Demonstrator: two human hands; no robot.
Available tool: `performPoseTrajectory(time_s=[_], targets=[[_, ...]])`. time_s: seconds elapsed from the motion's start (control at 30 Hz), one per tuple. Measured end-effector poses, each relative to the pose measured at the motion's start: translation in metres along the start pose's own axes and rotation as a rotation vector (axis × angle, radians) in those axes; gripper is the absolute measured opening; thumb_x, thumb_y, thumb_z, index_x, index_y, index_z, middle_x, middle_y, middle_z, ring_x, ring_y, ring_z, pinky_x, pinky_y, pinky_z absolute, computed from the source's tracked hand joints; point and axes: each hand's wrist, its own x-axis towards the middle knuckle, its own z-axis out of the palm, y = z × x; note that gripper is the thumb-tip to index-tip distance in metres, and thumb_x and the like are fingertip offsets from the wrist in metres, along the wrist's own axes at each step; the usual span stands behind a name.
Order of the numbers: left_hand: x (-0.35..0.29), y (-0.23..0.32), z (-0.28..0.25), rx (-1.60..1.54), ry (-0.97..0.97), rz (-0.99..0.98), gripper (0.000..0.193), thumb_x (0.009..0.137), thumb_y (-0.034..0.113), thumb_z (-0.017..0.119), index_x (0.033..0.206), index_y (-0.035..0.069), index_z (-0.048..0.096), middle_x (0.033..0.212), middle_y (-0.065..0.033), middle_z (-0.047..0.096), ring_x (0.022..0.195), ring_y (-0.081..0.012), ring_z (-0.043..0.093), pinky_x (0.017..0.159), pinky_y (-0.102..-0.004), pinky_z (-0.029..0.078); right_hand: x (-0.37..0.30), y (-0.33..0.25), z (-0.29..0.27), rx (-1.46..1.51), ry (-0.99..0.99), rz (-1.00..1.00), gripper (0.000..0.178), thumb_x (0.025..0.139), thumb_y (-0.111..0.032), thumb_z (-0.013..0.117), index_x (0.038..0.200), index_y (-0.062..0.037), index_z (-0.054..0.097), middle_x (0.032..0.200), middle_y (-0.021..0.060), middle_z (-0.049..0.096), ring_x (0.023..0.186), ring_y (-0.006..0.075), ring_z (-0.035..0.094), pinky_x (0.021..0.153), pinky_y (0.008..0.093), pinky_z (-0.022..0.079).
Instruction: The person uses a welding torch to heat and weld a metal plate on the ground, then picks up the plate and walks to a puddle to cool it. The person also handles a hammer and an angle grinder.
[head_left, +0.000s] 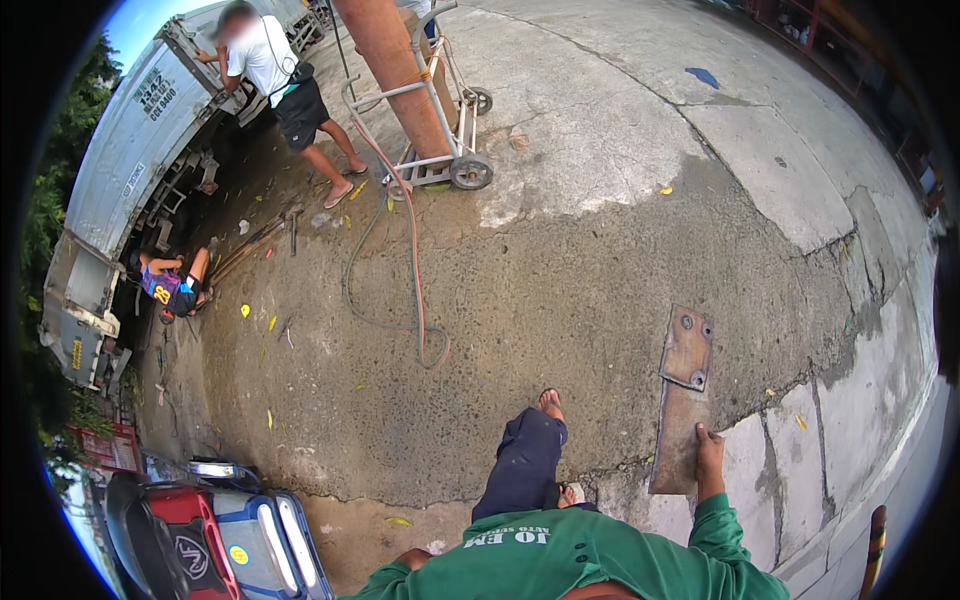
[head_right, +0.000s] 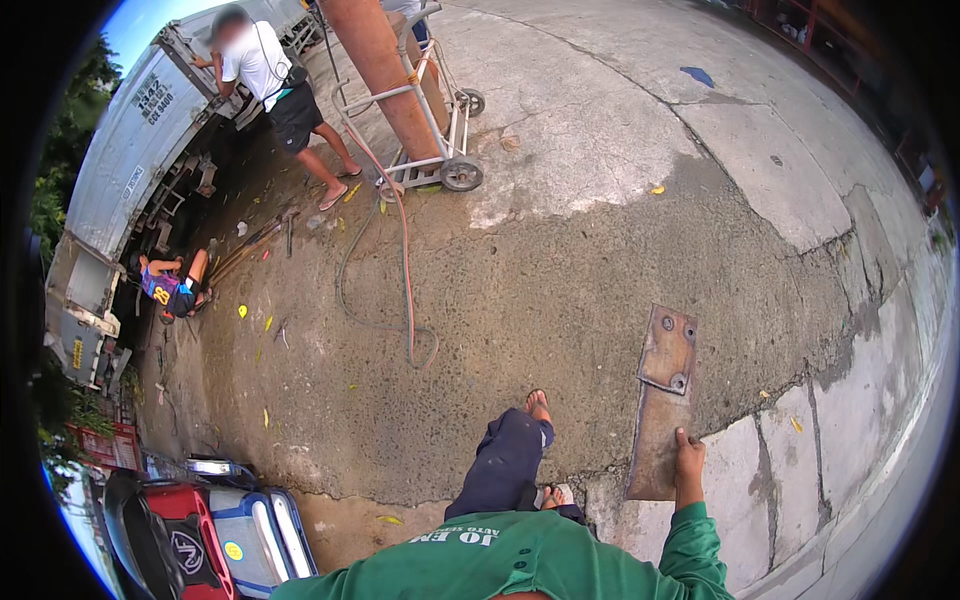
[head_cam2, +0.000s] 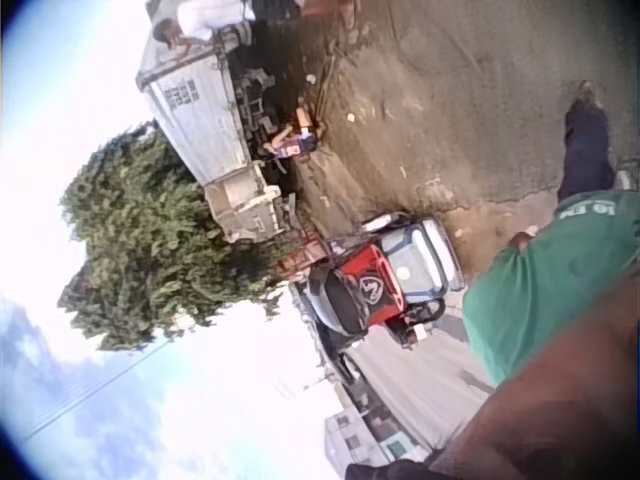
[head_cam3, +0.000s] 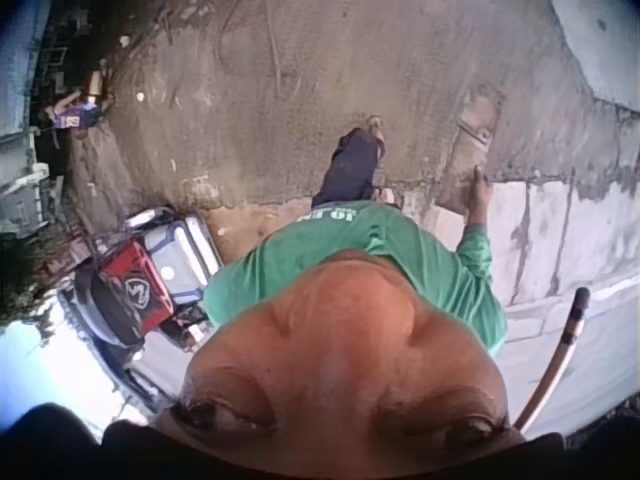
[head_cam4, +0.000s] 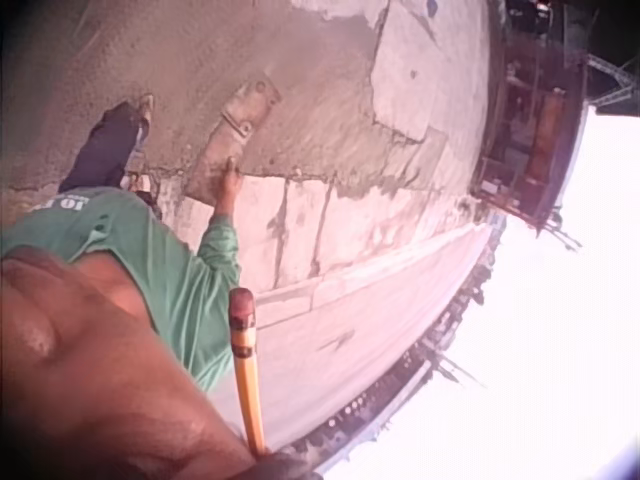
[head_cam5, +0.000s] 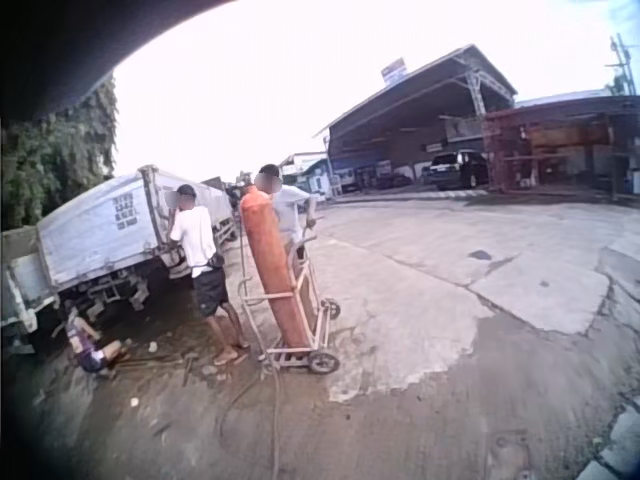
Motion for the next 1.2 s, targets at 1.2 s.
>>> performPoseTrajectory(time_s=[1.2], targets=[[0.029, 1.512, -0.690, -0.235, 0.056, 0.085, 0.034, 0.099, 0.020, 0.058, 0.130, 0.009, 0.068, 0.116, -0.0120, 0.072, 0.090, -0.0287, 0.072, 0.072, -0.0411, 0.059, 1.144, -1.026, 0.734, -0.217, -0.075, -0.034, 0.055, 0.095, -0.031, 0.072, 0.118, 0.0186, 0.065, 0.103, 0.0182, 0.073, 0.090, 0.0249, 0.070, 0.084, 0.0346, 0.054]])
